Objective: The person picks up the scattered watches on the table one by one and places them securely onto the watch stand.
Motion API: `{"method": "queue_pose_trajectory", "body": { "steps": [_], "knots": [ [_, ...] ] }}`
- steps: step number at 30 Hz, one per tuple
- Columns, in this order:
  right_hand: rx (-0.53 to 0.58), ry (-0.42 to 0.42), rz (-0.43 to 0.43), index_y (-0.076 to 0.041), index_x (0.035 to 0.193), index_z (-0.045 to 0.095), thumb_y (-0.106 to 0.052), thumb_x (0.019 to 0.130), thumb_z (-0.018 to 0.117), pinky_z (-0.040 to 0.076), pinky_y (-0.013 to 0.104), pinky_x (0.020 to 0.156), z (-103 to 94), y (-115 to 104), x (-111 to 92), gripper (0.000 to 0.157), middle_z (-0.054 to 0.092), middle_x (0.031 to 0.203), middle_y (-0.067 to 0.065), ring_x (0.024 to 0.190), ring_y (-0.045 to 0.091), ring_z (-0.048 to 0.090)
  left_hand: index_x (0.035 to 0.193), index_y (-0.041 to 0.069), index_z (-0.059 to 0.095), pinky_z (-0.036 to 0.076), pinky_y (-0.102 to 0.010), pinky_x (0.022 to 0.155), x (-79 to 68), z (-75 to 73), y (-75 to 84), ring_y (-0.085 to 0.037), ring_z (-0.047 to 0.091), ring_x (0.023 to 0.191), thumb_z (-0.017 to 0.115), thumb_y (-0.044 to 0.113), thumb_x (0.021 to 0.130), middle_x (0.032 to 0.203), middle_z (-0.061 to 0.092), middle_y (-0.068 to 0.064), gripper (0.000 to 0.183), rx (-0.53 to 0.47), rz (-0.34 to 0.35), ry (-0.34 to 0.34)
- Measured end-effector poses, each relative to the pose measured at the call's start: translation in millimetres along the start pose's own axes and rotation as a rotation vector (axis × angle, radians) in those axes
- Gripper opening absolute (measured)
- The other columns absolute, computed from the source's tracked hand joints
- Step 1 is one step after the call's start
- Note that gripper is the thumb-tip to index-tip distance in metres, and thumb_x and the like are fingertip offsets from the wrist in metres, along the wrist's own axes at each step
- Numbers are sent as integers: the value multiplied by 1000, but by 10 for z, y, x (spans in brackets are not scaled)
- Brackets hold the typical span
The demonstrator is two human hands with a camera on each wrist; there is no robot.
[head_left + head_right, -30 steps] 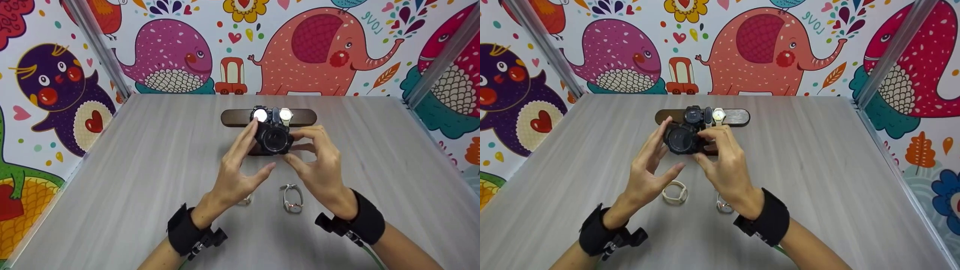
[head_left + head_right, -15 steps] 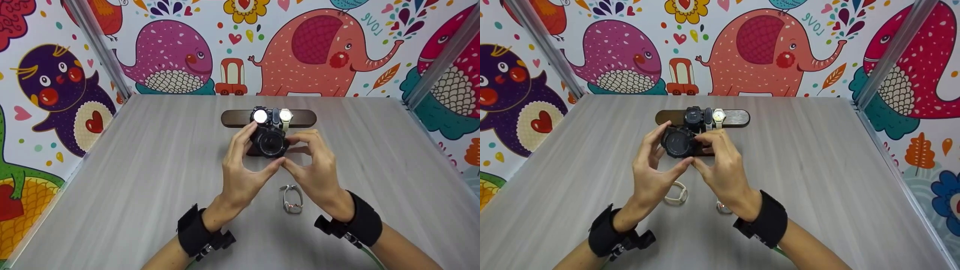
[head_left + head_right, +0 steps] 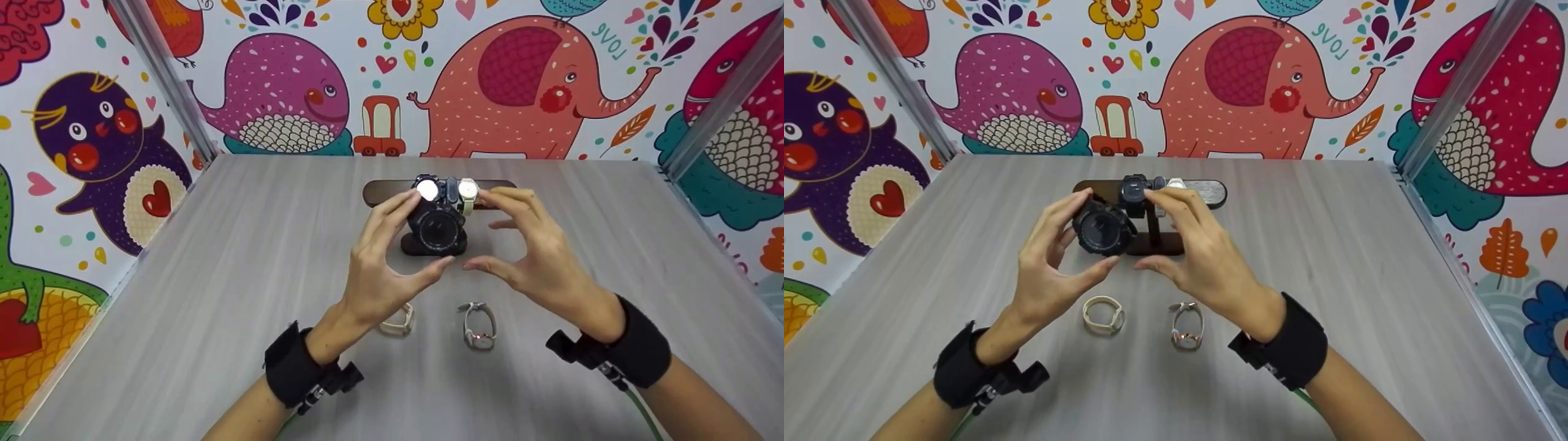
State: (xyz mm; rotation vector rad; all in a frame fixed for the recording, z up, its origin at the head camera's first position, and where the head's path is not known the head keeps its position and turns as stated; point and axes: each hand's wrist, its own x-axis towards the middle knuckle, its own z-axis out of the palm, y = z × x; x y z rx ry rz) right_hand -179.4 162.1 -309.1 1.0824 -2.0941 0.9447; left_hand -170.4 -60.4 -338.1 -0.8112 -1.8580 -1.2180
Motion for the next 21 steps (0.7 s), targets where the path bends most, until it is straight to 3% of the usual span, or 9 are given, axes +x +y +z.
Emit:
{"method": "queue_pose_trajectory", "body": {
  "steps": [5,10,14,21],
  "knots": [
    [-37,-86,-14,2,144,47,-8,63,93,49,9,99,-67,23,36,94,50,136,21,122,22,57,138,-5,54,52,-36,109,35,-50,-22,-30,55,128,86,19,76,138,53,-23,74,-24,5,-100],
    [-6,-116,-105,-1,146,46,-1,64,91,49,12,101,-41,59,51,93,49,141,19,126,20,54,142,-4,51,52,-34,108,79,-99,-84,-26,58,125,85,18,77,137,53,-20,77,-96,4,-240],
    [26,-147,-166,-3,146,48,1,66,90,45,15,110,27,69,31,90,49,143,18,135,21,49,144,-7,47,51,-33,108,98,-126,-141,-24,60,123,86,18,76,138,54,-21,82,-127,32,-340],
    [47,-190,-164,-4,143,51,0,70,89,39,19,116,77,60,-16,83,53,142,18,136,23,50,148,-8,41,50,-31,110,90,-126,-178,-22,59,126,85,19,77,140,54,-19,88,-148,27,-395]
  ]
}}
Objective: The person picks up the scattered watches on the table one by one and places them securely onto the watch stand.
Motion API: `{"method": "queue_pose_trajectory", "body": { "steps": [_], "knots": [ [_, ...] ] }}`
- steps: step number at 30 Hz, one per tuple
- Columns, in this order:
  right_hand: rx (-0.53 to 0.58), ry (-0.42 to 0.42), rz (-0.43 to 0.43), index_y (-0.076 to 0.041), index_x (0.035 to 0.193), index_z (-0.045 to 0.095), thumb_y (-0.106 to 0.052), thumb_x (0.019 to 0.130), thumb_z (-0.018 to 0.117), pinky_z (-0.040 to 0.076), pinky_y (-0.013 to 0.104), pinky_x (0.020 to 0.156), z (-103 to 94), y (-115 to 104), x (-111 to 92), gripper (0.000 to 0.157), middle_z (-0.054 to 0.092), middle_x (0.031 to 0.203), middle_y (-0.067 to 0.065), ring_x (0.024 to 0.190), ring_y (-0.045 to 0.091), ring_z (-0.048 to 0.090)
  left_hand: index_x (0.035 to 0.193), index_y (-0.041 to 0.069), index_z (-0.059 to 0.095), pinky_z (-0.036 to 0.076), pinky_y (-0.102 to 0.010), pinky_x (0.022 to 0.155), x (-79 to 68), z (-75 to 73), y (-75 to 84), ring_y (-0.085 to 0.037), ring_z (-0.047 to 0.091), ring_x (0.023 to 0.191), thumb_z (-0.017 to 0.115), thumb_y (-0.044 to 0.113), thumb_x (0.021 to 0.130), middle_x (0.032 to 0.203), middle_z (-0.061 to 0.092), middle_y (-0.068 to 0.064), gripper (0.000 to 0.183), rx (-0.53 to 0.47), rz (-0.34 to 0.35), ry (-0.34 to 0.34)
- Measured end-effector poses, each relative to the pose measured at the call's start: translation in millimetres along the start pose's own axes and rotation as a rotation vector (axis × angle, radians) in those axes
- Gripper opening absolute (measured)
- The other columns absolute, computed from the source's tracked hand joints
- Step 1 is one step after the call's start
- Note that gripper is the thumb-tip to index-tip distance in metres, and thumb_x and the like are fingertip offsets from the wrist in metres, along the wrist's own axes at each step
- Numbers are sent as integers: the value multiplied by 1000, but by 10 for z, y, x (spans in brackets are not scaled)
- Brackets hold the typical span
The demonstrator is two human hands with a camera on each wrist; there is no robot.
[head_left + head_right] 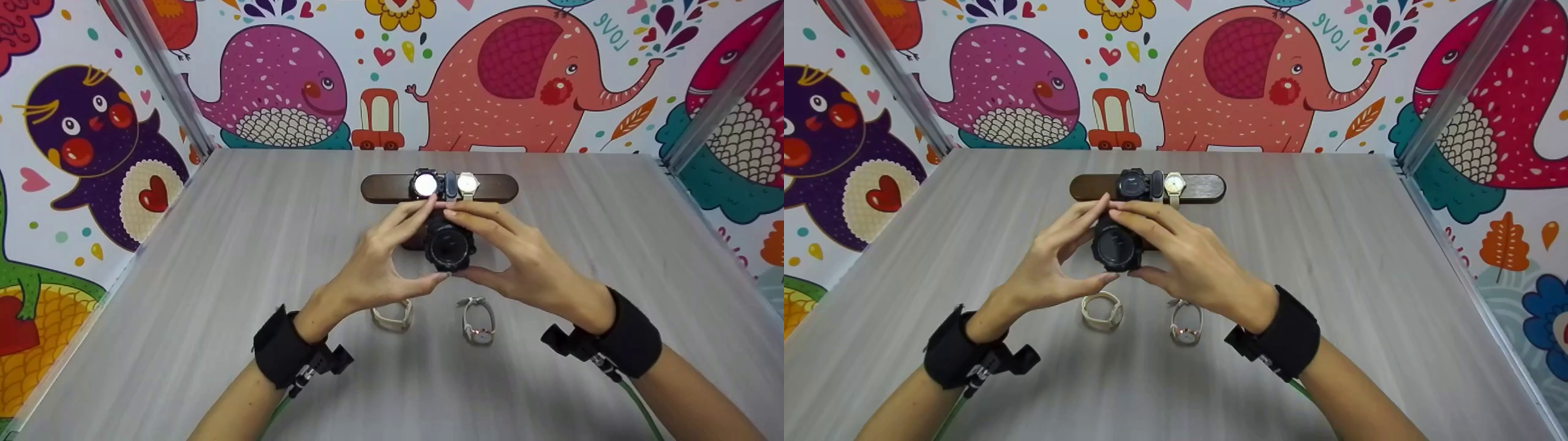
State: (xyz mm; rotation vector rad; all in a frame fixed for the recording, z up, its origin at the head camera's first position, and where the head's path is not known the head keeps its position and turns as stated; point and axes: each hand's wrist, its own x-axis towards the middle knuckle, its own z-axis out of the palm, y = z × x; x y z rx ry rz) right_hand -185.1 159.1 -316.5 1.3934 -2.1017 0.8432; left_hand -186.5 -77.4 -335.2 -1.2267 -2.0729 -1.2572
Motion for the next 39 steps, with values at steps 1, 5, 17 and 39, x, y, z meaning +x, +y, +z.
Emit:
{"method": "queue_pose_trajectory", "body": {
  "steps": [1,5,17,39],
  "knots": [
    [5,-1,2,-3,143,52,1,70,89,39,19,116,2,1,-4,82,53,142,18,136,23,50,148,-8,41,49,-31,110,-5,6,-10,-22,59,127,85,19,77,141,54,-20,89,-2,-1,-1],
    [13,5,5,-1,139,54,3,68,89,41,18,115,3,15,-16,80,54,139,18,134,22,51,148,-8,40,46,-32,115,-5,32,-31,-24,55,132,84,19,78,144,51,-21,87,-18,1,-12],
    [-66,67,94,3,133,55,6,63,90,46,7,100,-216,322,-180,79,56,131,20,119,19,57,152,-2,37,40,-49,119,-9,-129,-313,-36,51,135,80,19,85,147,46,-22,82,59,-196,-35],
    [-89,-52,630,-3,139,50,-1,77,82,50,43,99,-567,1208,-445,69,54,134,16,120,31,53,148,3,47,38,-42,121,106,-482,-1069,-33,46,141,77,11,87,150,49,-18,69,241,-498,-145]
  ]
}}
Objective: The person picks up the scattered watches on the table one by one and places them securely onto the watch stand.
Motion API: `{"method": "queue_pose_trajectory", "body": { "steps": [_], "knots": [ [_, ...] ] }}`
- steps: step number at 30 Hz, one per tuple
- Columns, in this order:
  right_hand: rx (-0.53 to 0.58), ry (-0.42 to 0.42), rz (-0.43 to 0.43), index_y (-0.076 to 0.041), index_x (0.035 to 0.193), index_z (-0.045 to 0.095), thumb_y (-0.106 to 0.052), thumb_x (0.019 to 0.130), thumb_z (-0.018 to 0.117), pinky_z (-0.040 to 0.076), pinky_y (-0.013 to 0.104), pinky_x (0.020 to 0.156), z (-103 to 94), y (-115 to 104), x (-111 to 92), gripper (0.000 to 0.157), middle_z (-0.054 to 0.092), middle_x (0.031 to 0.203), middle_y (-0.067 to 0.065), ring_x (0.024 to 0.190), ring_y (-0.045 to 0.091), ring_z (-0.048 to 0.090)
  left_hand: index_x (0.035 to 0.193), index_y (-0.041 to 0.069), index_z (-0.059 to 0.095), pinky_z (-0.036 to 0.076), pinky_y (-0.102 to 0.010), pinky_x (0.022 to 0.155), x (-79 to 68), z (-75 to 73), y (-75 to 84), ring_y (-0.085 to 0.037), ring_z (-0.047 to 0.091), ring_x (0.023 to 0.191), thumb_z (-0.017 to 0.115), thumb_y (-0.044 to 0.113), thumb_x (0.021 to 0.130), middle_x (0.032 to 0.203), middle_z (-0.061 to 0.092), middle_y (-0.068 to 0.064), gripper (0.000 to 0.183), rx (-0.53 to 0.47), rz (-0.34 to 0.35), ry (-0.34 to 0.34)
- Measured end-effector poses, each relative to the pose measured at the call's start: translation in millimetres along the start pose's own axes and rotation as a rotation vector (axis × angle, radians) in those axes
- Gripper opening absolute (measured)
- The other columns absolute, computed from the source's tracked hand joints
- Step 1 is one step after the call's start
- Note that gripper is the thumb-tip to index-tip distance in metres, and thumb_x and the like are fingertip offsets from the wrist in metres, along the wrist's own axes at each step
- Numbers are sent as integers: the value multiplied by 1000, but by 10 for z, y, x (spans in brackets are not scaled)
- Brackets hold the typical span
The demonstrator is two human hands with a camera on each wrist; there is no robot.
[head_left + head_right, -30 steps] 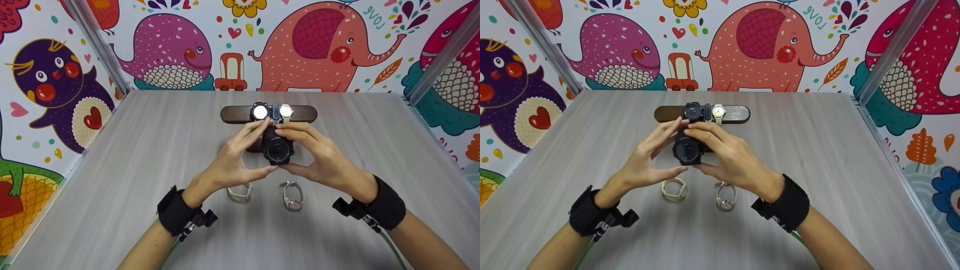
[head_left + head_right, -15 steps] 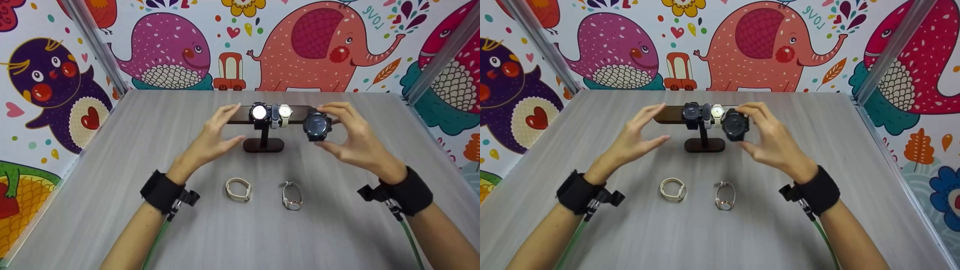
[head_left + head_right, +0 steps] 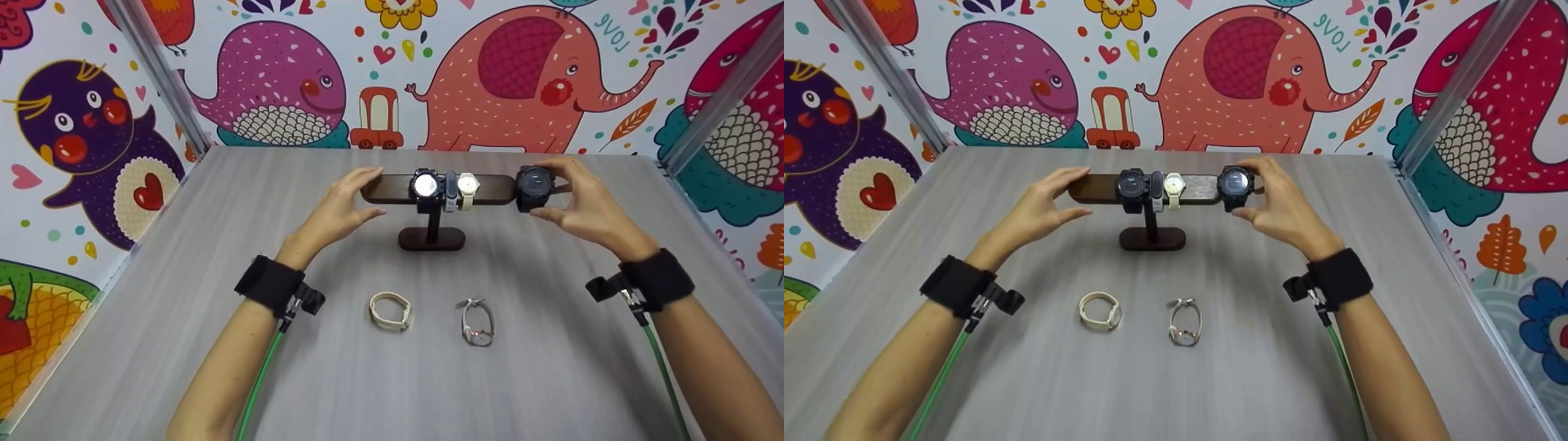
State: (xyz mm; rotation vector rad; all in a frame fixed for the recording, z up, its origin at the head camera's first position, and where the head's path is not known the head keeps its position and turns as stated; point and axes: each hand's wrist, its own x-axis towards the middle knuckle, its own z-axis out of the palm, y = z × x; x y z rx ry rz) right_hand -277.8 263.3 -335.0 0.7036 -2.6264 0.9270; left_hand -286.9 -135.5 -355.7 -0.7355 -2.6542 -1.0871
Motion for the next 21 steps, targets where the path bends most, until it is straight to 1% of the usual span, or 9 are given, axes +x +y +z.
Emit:
{"method": "queue_pose_trajectory", "body": {
  "steps": [2,3,5,8,11,15,21],
  "knots": [
    [21,-25,38,-3,139,49,-2,79,81,48,59,101,21,47,34,69,53,135,18,120,34,52,147,3,48,39,-41,121,32,11,-30,-33,47,141,77,11,87,150,50,-18,67,-15,-26,-4],
    [34,-38,55,-3,140,49,-3,79,81,46,63,103,33,66,47,69,53,136,19,120,36,52,147,3,48,40,-41,120,44,14,-40,-32,48,140,76,11,88,150,50,-18,65,-23,-38,-3],
    [55,-64,92,-3,141,48,-4,80,80,43,66,107,57,93,70,69,51,138,19,121,39,52,146,2,50,43,-40,118,64,20,-60,-32,49,139,75,10,89,149,51,-18,63,-44,-58,1],
    [74,-101,140,-4,143,45,-6,82,79,40,67,110,102,115,101,70,49,141,19,123,42,53,144,1,52,46,-37,115,70,19,-78,-31,51,137,73,9,90,148,52,-18,59,-73,-71,13],
    [69,-111,163,-5,143,45,-8,82,79,40,67,110,144,129,127,70,49,141,19,123,45,55,142,-1,53,46,-37,115,65,20,-91,-31,52,136,73,7,90,146,54,-19,56,-87,-58,26],
    [47,-90,144,-6,142,47,-9,81,81,43,66,108,183,139,149,70,52,139,19,120,45,59,140,-1,55,45,-37,115,62,25,-90,-31,53,135,72,7,89,145,55,-19,55,-88,-37,37],
    [50,-73,106,-9,139,53,-9,80,83,44,64,108,230,138,162,66,56,136,16,119,43,61,139,-1,57,45,-35,116,70,35,-84,-31,54,135,72,6,89,143,57,-19,52,-100,-43,36]
  ]
}}
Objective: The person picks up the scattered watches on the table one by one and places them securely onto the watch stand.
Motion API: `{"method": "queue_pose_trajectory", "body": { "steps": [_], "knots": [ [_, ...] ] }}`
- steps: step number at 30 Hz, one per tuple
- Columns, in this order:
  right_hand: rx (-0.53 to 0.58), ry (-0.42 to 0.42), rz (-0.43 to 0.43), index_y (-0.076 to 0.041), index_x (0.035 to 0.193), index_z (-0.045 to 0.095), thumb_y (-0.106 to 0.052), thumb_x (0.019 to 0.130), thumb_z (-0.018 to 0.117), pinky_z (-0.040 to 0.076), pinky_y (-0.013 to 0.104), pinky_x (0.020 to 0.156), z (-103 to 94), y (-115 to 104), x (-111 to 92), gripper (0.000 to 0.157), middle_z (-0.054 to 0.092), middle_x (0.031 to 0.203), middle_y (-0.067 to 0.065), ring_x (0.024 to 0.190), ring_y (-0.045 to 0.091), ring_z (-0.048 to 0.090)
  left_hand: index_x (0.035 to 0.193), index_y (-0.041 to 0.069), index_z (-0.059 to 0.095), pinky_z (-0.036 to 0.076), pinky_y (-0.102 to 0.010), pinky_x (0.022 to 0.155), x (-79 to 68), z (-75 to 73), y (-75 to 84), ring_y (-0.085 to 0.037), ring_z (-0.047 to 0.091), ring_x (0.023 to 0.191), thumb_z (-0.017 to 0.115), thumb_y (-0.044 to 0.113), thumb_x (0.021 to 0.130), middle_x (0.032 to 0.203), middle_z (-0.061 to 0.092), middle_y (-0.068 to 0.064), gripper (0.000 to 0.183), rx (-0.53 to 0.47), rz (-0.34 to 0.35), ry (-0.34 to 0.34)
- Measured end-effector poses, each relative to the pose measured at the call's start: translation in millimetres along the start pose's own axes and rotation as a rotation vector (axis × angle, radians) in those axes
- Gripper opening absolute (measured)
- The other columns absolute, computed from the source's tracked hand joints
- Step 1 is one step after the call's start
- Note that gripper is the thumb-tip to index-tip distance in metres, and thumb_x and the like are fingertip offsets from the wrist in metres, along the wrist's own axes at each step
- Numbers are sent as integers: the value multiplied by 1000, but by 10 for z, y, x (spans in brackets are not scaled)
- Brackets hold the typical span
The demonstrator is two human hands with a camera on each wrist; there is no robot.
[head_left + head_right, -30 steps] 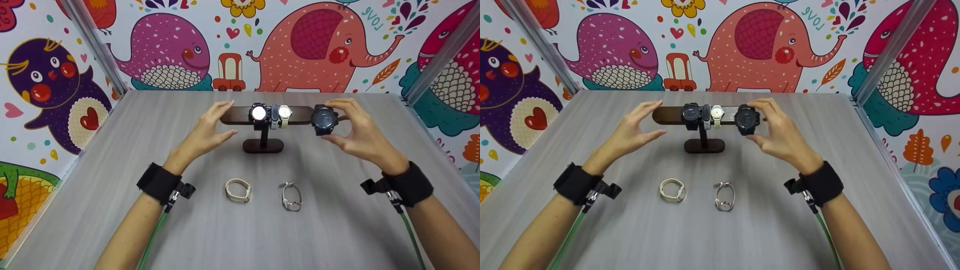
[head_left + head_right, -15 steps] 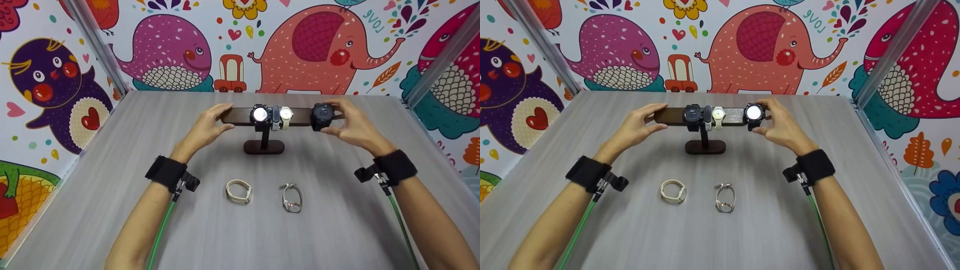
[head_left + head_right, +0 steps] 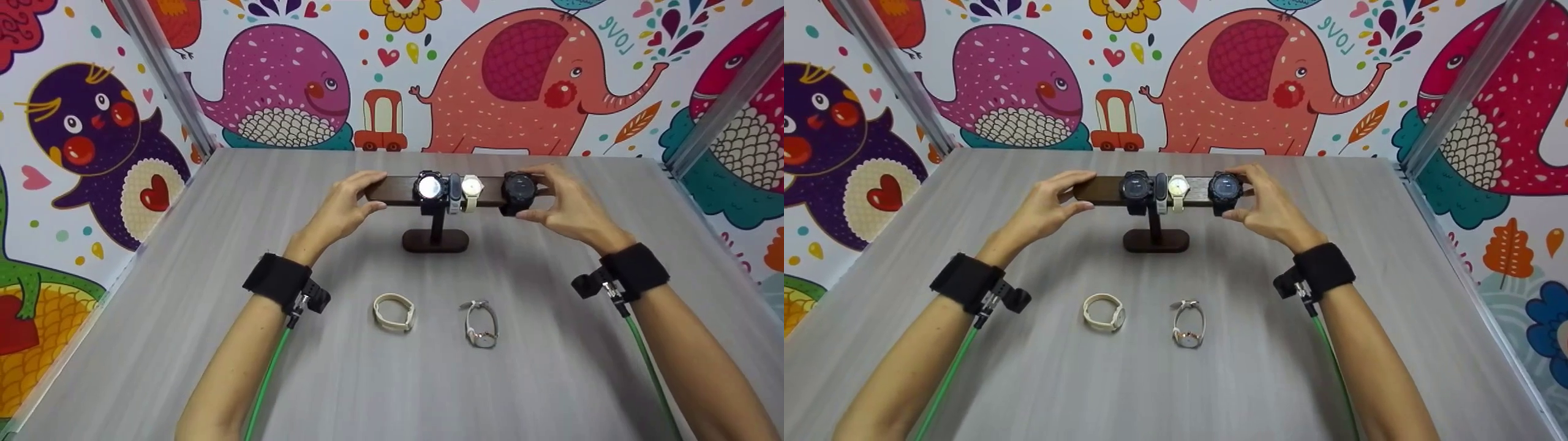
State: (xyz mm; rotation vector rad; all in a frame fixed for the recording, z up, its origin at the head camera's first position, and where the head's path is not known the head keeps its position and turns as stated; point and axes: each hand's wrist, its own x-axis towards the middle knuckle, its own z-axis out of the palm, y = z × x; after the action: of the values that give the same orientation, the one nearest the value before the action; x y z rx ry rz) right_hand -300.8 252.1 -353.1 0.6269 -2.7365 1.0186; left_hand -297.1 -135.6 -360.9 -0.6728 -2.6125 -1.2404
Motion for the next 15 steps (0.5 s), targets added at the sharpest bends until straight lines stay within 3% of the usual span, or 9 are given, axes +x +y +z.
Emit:
{"method": "queue_pose_trajectory", "body": {
  "steps": [10,15],
  "knots": [
    [46,-12,-2,-10,139,54,-7,79,83,46,61,107,36,-41,48,67,56,135,15,119,39,60,140,0,56,44,-34,116,11,9,-5,-31,52,137,71,5,90,145,55,-18,52,-12,-9,1],
    [40,5,-73,-5,138,54,-4,77,84,49,58,105,93,-45,89,68,59,133,17,115,38,62,139,0,57,44,-32,116,3,10,-12,-30,52,137,71,4,89,145,55,-18,52,-30,-13,7]
  ]
}}
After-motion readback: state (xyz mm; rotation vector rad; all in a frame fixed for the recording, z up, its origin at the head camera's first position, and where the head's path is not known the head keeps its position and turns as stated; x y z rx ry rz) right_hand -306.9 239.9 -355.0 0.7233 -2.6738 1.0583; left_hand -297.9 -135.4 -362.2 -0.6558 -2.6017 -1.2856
